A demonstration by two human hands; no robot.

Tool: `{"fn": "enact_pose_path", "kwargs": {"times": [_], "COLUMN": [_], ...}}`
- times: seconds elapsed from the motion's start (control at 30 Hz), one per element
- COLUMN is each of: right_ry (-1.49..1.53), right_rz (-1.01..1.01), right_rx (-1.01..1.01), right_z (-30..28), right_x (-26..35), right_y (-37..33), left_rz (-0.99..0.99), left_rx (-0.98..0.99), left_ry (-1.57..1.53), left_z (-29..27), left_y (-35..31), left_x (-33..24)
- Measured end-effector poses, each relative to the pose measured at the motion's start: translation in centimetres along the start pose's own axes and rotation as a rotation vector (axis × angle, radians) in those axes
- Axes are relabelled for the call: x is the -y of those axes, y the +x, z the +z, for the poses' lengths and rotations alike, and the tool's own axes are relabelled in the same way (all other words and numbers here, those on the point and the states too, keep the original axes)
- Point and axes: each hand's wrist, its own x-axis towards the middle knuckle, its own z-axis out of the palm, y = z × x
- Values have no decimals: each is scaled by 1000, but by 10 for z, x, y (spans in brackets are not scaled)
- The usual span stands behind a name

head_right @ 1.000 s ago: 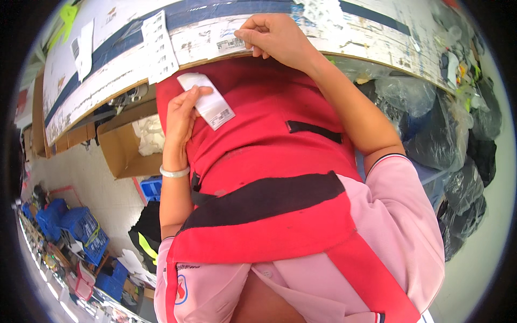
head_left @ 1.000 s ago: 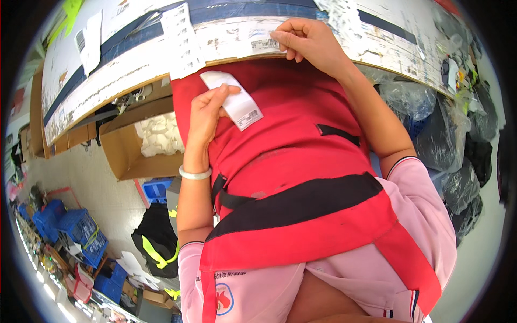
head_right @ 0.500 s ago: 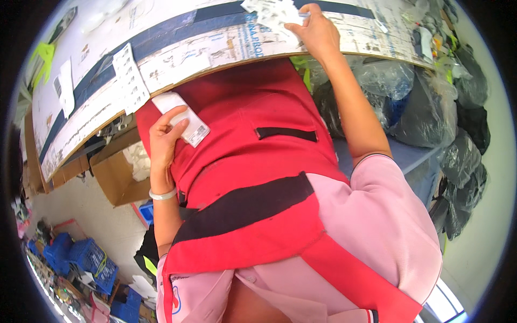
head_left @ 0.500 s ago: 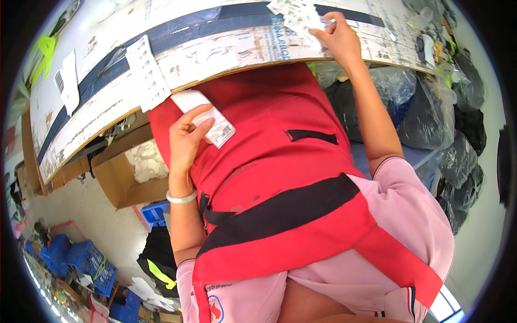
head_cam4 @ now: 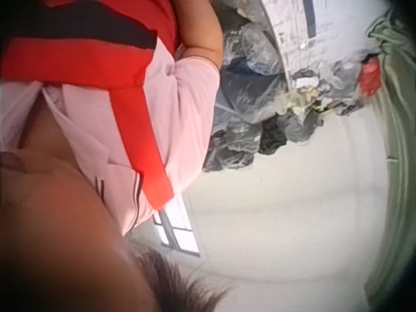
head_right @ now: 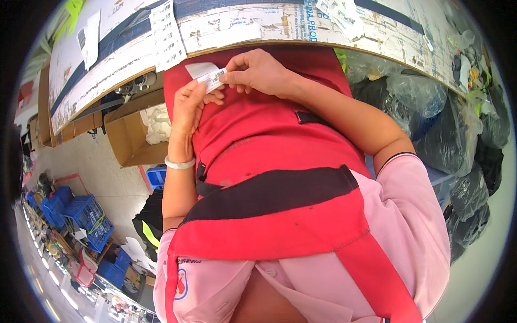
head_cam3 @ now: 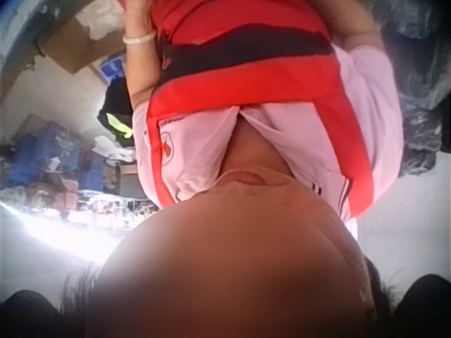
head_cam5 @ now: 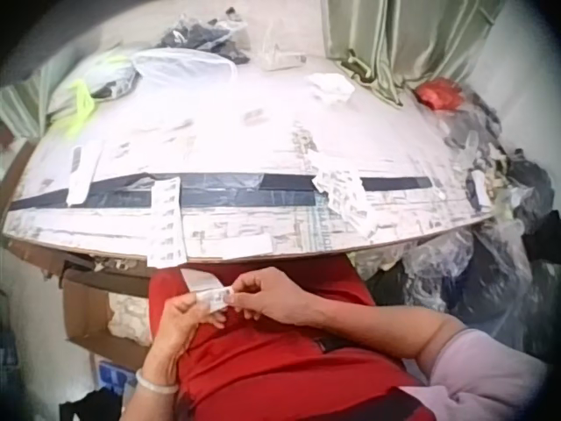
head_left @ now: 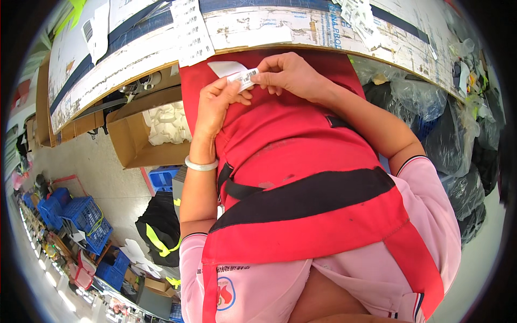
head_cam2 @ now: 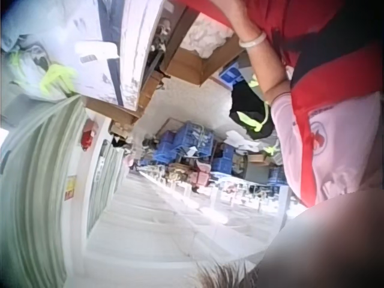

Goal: Sorting through and organizing industrial labels or small tags at a workstation.

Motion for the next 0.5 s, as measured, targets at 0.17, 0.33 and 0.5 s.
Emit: {"fn": "enact_pose_path", "kwargs": {"times": [0.17, 0.33, 0.5], "right_ry": [-91, -262, -473], "right_rz": [-114, -332, -427], "right_rx": [-90, -204, -198], "right_z": [3, -1, -4], "right_x": [3, 4, 4], "right_y": [-1, -1, -3], "left_rz": [6, -24, -44], "left_rx": [-39, -30, -17], "left_ry": [282, 325, 315], "left_z": [-6, -4, -3], "left_y": [0, 3, 3], "left_x": [6, 4, 4]}}
